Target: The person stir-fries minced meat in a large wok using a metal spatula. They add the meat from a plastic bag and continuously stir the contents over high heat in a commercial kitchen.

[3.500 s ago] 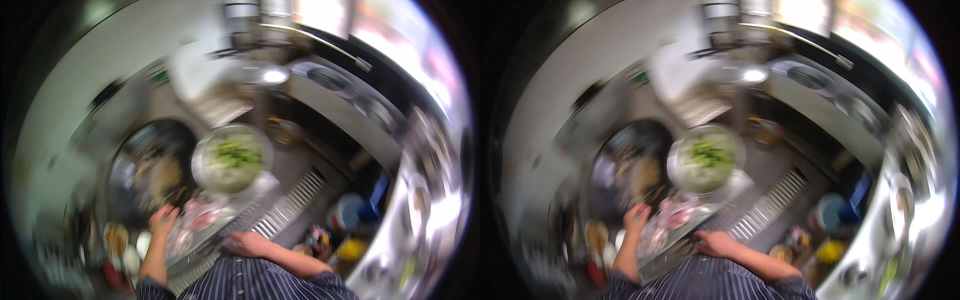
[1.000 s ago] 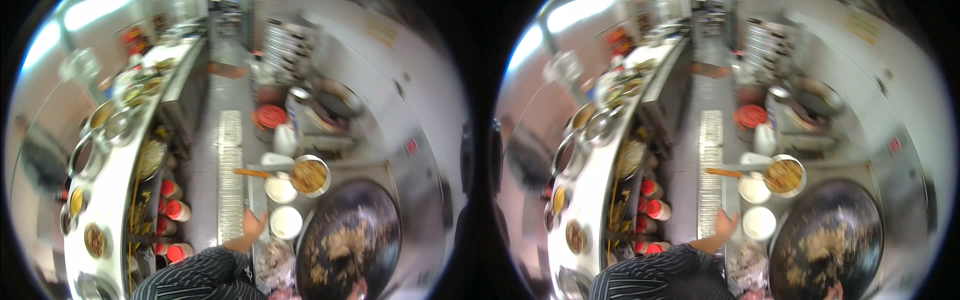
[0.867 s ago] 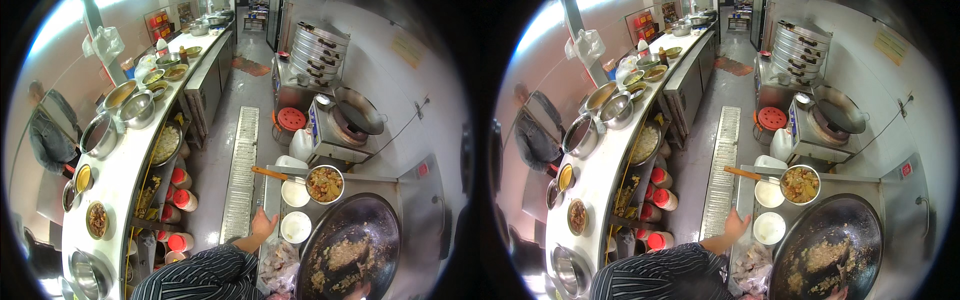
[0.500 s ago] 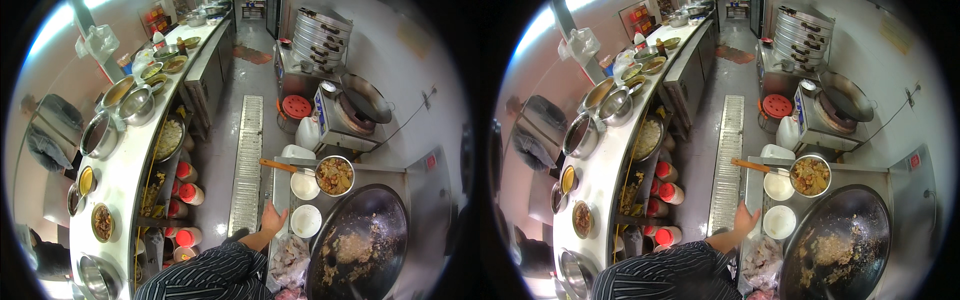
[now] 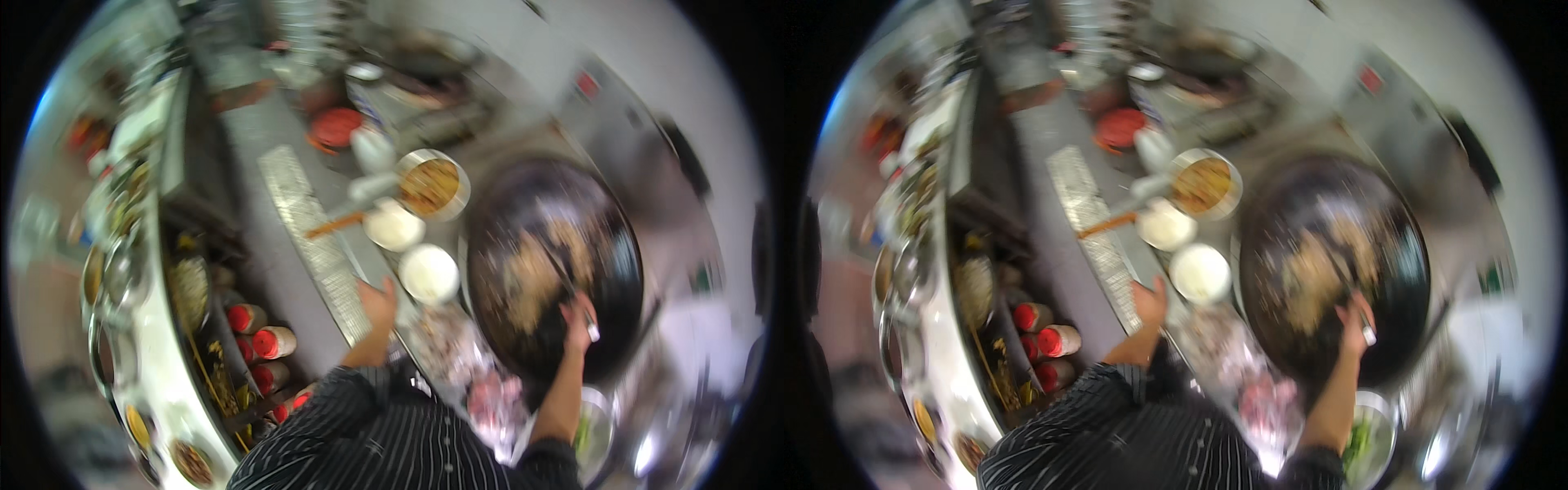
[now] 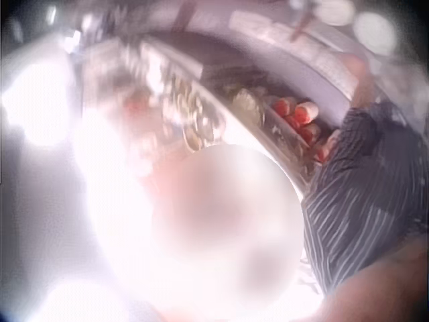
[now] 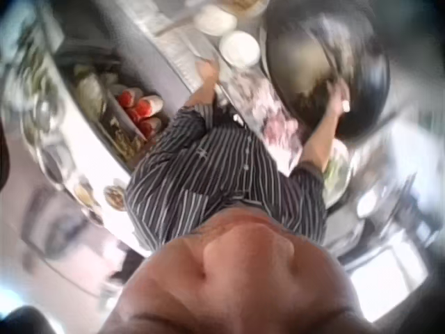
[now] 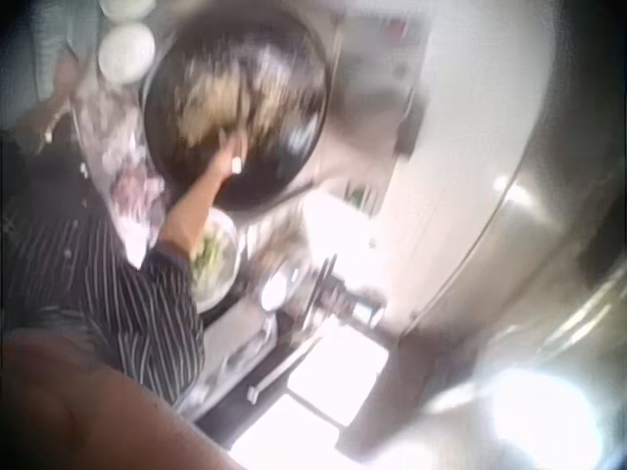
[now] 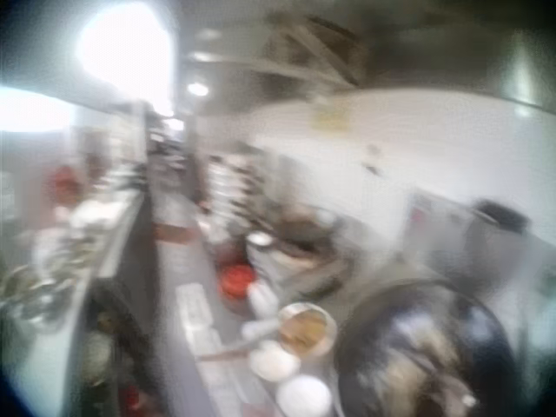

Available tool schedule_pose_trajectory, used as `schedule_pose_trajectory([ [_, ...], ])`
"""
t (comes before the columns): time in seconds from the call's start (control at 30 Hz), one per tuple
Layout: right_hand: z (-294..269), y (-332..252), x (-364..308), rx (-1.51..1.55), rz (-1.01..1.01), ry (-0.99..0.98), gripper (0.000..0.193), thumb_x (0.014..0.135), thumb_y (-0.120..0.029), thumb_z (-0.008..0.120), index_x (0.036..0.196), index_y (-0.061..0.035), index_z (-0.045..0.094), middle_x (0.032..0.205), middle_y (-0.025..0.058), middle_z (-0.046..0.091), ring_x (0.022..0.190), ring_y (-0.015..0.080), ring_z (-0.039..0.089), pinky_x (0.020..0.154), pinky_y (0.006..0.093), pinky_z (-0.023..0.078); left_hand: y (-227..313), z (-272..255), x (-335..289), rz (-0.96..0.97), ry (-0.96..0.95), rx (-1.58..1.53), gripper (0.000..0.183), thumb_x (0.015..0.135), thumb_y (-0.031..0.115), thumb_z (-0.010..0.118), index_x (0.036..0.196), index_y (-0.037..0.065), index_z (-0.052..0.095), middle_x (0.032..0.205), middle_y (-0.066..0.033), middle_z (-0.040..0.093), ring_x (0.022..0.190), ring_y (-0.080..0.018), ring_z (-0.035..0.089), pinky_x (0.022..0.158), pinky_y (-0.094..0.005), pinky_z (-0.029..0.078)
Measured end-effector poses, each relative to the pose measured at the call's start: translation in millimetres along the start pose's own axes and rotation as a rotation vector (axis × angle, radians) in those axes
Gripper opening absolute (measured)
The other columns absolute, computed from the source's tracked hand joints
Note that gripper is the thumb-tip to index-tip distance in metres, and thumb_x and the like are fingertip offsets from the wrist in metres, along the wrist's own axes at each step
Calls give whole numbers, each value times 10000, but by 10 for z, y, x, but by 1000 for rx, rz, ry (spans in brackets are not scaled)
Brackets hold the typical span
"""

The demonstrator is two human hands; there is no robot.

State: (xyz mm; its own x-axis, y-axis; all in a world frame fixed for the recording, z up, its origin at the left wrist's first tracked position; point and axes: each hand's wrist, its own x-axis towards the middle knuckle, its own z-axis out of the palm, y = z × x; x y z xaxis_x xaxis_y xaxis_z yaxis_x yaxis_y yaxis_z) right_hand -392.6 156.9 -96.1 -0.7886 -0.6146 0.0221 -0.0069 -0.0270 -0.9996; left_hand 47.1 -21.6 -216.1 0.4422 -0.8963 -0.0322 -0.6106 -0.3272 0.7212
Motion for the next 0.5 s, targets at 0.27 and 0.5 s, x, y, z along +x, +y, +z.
schedule_pose_trajectory([
  [0.27,-607,-1586,-697,-381,95,-340,90,888,36,636,947,23,702,1140,116,709,833,123,660,810,263,541,85,-30,16,-7,-78,-122,847,938,461,633,1397,-190,346,1302,-378,535,1203,-497,545,1031,-487,440],
  [0.5,-564,-307,605,-80,-118,257,128,929,-1,634,1047,-5,684,1218,100,682,849,155,681,724,262,527,225,-107,-3,-6,-18,-45,804,937,452,631,1403,-147,363,1299,-358,544,1194,-484,555,1005,-488,457],
])
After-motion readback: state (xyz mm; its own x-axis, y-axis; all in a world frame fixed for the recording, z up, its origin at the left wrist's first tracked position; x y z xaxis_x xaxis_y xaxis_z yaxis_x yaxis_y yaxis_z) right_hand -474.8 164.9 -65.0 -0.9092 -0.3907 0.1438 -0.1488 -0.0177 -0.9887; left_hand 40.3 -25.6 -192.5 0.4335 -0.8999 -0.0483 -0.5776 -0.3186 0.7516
